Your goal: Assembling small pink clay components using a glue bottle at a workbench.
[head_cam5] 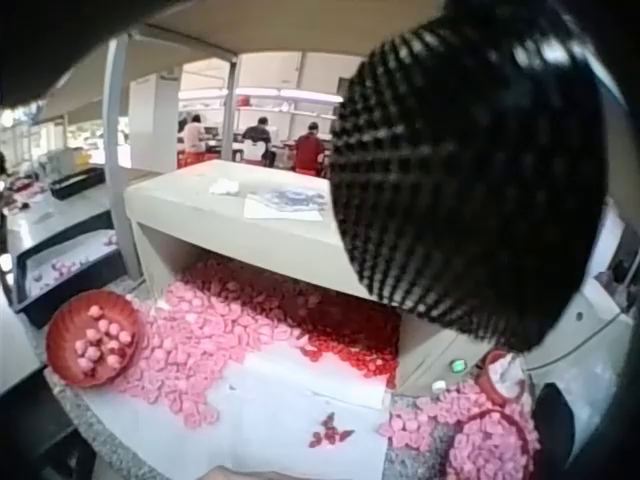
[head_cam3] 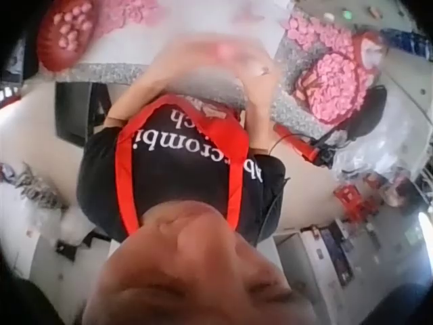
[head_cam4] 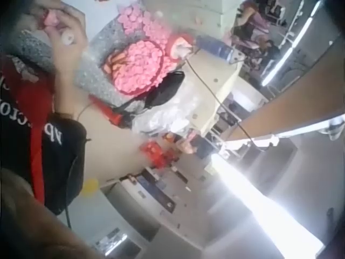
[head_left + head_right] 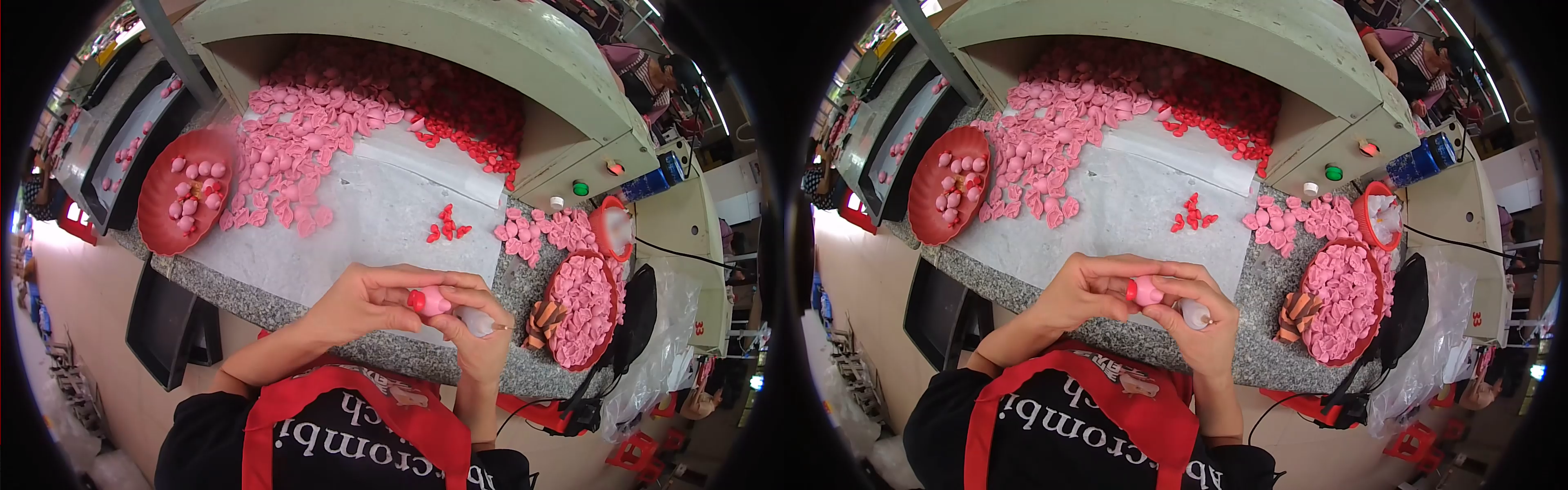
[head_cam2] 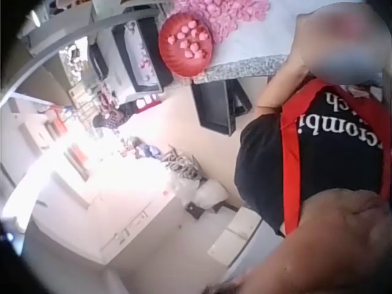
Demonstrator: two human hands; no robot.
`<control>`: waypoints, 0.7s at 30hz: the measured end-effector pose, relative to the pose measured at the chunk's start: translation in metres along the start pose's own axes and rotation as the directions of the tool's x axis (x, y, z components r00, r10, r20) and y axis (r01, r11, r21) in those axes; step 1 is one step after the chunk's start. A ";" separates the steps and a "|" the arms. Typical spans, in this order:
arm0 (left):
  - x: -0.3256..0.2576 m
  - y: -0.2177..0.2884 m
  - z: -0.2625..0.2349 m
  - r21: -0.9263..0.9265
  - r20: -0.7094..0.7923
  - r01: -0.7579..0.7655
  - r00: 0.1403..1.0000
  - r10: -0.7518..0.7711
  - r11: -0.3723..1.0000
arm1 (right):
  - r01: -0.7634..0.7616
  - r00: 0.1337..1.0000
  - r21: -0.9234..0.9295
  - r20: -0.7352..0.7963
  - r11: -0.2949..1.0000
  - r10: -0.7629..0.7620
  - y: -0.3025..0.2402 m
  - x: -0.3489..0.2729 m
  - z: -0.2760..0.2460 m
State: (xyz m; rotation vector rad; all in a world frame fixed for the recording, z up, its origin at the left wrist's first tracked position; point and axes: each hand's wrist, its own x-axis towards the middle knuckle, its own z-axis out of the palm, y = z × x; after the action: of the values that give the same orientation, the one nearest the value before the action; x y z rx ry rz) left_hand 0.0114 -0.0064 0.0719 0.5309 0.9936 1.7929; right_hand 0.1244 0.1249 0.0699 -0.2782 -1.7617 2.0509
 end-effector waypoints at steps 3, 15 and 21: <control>-0.006 -0.003 0.005 0.114 -0.054 -0.102 0.993 0.109 0.988 | 0.090 0.996 -0.020 0.007 0.996 -0.090 0.009 -0.002 0.003; -0.012 -0.006 0.012 0.457 -0.088 -0.271 0.934 0.347 0.847 | 0.131 0.988 0.185 -0.099 0.974 -0.115 0.024 -0.008 0.018; -0.013 -0.009 0.009 0.532 -0.065 -0.304 0.916 0.396 0.790 | 0.140 0.984 0.153 -0.130 0.978 -0.121 0.028 -0.010 0.022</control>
State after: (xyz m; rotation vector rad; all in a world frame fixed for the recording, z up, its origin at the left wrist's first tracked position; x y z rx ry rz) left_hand 0.0287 -0.0129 0.0710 0.9563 1.6041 1.9163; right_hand 0.1189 0.0975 0.0455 -0.2251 -1.4929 2.0243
